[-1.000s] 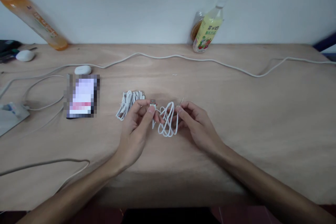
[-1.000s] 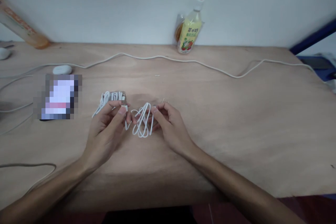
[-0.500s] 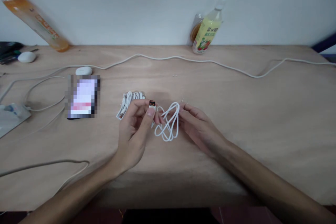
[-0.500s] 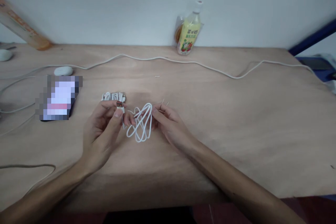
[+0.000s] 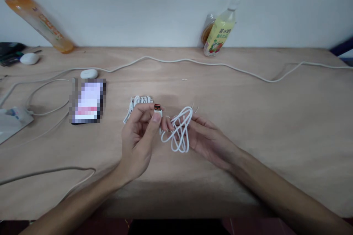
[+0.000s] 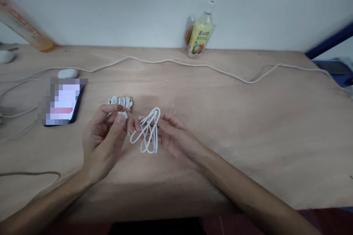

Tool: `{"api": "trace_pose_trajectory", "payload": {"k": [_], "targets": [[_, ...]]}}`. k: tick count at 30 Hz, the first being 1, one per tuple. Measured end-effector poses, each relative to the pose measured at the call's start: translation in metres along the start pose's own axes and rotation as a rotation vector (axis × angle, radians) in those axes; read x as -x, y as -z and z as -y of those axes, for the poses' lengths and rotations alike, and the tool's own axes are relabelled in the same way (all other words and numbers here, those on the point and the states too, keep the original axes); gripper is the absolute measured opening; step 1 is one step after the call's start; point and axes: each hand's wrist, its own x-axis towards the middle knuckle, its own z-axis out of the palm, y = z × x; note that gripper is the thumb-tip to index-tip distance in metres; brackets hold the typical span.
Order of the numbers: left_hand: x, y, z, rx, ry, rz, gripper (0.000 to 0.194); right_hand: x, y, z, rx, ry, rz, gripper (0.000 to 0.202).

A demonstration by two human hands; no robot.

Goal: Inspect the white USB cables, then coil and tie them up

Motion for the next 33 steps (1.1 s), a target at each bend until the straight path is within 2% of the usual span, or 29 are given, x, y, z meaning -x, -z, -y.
{"api": "trace_pose_trajectory", "payload": {"k": [8, 15, 20, 25, 28, 33], "targets": [[0.001, -0.001, -0.004, -0.157, 0.052, -0.061, 0.013, -0.003, 0.001, -0.001, 0.035, 0.217, -0.16, 0.029], [0.004, -0.005, -0.007, -0.168, 0.162, -0.062, 0.015, -0.003, 0.0, -0.011, 0.295, 0.439, -0.296, 0.031], [0.007, -0.006, -0.008, -0.156, 0.162, -0.053, 0.01, -0.001, -0.002, -0.019, 0.326, 0.479, -0.389, 0.031], [0.005, -0.006, -0.007, -0.152, 0.223, -0.07, 0.014, 0.001, -0.003, -0.021, 0.303, 0.496, -0.459, 0.03], [0.004, -0.005, -0.005, -0.165, 0.231, -0.057, 0.014, 0.001, -0.005, -0.019, 0.27, 0.473, -0.423, 0.031], [0.004, -0.003, -0.004, -0.181, 0.22, -0.046, 0.016, -0.001, -0.006, -0.015, 0.183, 0.295, -0.214, 0.035]]}}
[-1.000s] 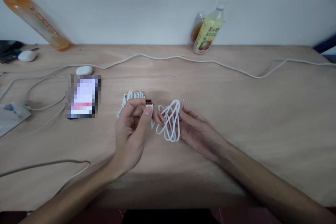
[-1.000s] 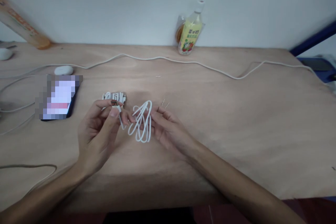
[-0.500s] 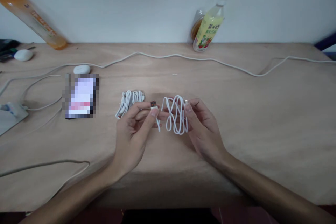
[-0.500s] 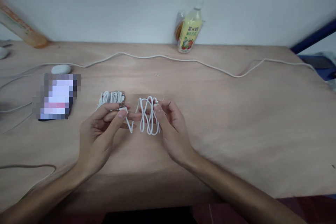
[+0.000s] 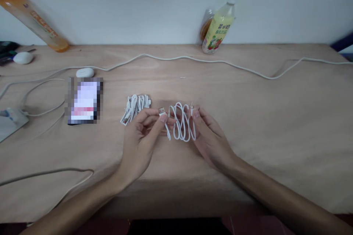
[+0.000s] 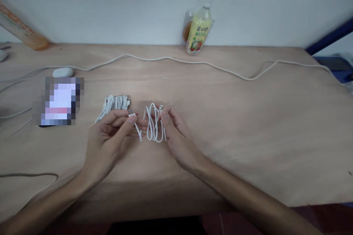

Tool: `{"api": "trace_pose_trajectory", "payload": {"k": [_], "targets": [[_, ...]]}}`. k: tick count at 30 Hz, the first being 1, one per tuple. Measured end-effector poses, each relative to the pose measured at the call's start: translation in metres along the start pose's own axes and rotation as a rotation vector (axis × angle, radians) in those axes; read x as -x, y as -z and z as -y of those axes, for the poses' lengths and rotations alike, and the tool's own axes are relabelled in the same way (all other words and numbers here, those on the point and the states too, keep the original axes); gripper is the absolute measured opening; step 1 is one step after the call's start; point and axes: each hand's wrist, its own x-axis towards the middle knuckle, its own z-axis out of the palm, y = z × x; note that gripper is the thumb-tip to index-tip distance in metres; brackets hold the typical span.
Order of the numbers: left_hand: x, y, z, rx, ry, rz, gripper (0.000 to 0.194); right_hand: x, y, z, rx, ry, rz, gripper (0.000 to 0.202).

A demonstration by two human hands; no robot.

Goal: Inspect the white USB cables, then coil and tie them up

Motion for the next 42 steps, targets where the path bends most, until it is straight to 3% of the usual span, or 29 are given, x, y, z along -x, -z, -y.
{"api": "trace_pose_trajectory", "payload": {"k": [6, 10, 19, 25, 36, 42], "targets": [[0.0, 0.0, -0.001, -0.028, -0.026, 0.048, 0.014, -0.003, 0.002, 0.001, -0.007, -0.045, 0.031, 0.037], [-0.001, -0.001, -0.002, -0.05, -0.048, 0.071, 0.009, -0.003, 0.002, 0.0, 0.045, 0.001, 0.027, 0.037], [0.0, -0.002, 0.0, 0.0, -0.008, 0.124, 0.008, -0.002, 0.001, -0.001, 0.098, 0.058, -0.073, 0.035], [-0.001, -0.003, 0.002, 0.034, 0.063, 0.144, 0.015, 0.001, -0.004, 0.002, -0.045, 0.022, 0.033, 0.035], [0.001, -0.005, 0.002, 0.056, 0.032, 0.158, 0.018, -0.001, 0.003, -0.009, 0.08, -0.015, 0.103, 0.034], [0.002, -0.006, -0.001, 0.025, 0.05, 0.164, 0.021, 0.0, -0.001, -0.006, 0.16, 0.045, -0.01, 0.048]]}}
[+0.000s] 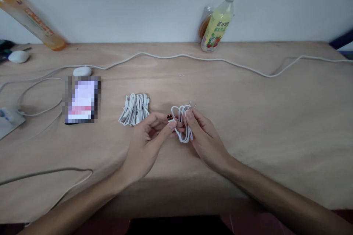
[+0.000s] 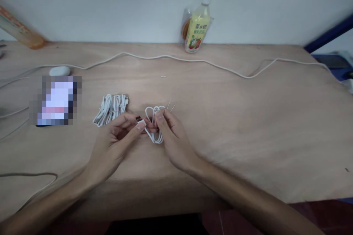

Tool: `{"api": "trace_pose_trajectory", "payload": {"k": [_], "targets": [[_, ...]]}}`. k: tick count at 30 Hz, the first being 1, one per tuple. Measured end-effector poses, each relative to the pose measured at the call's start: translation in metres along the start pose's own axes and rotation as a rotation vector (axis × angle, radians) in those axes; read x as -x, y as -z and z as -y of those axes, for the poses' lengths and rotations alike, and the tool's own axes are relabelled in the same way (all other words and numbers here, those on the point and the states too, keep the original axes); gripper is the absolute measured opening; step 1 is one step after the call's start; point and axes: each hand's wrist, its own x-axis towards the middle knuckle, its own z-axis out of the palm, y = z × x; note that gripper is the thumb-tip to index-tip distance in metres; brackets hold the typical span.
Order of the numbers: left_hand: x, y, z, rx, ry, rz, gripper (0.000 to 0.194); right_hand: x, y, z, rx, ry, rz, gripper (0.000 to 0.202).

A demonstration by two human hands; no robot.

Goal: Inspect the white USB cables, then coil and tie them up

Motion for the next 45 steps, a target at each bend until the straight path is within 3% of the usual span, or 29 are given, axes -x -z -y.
{"api": "trace_pose_trajectory", "payload": {"k": [5, 11, 20, 29, 45], "targets": [[0.0, 0.001, 0.003, 0.035, 0.07, -0.015, 0.02, 0.003, -0.002, -0.001, 0.12, 0.02, -0.062, 0.053], [-0.002, 0.004, 0.009, 0.125, 0.124, -0.071, 0.02, 0.006, -0.004, 0.002, 0.124, 0.034, -0.027, 0.041], [-0.005, 0.01, 0.013, 0.06, 0.092, -0.1, 0.017, 0.005, -0.002, 0.009, 0.14, 0.049, 0.007, 0.031], [-0.003, 0.01, 0.01, 0.017, 0.146, -0.113, 0.024, 0.004, 0.0, 0.008, 0.138, 0.102, -0.019, 0.027], [-0.005, 0.01, 0.007, 0.033, 0.06, -0.129, 0.017, 0.005, -0.001, 0.011, 0.147, 0.142, -0.024, 0.02]]}}
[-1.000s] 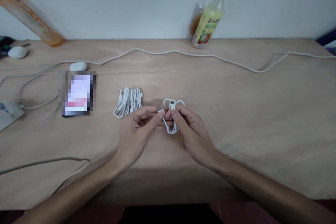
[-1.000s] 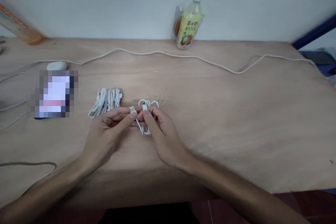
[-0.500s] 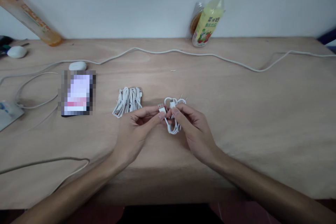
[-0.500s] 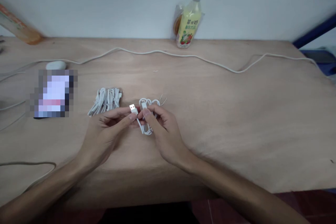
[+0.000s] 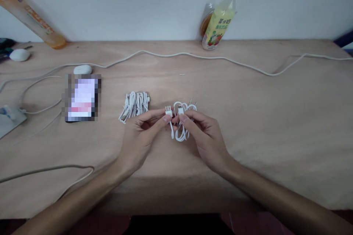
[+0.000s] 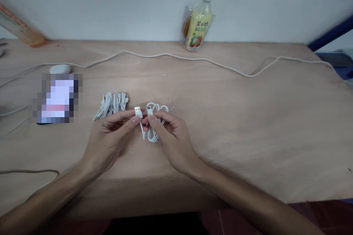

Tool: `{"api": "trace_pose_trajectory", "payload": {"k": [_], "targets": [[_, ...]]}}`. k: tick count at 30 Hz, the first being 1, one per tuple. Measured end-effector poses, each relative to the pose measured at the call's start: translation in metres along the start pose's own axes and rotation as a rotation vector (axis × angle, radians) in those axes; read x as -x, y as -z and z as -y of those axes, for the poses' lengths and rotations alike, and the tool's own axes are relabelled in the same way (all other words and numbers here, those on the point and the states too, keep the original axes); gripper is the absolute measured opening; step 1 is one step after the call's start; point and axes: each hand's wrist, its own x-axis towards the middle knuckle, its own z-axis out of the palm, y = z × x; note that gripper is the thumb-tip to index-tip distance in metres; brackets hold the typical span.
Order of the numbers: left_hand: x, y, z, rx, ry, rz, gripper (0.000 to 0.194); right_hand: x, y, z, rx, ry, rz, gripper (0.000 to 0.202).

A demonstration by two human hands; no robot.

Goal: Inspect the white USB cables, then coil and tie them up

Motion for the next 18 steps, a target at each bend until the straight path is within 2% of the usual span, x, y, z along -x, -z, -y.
{"api": "trace_pose_trajectory", "payload": {"k": [6, 13, 18], "targets": [[-0.0015, -0.0016, -0.0023, 0.075, 0.027, 0.009, 0.021, -0.0003, -0.0001, -0.0006, -0.035, 0.005, -0.015, 0.015], [-0.0006, -0.0038, -0.0032, 0.138, 0.034, -0.004, 0.012, 0.0008, -0.0005, 0.001, -0.021, -0.022, -0.027, 0.013], [0.0008, -0.0025, -0.0025, 0.132, 0.02, 0.008, 0.009, -0.002, -0.0004, -0.0012, -0.115, -0.081, -0.057, 0.01]]}}
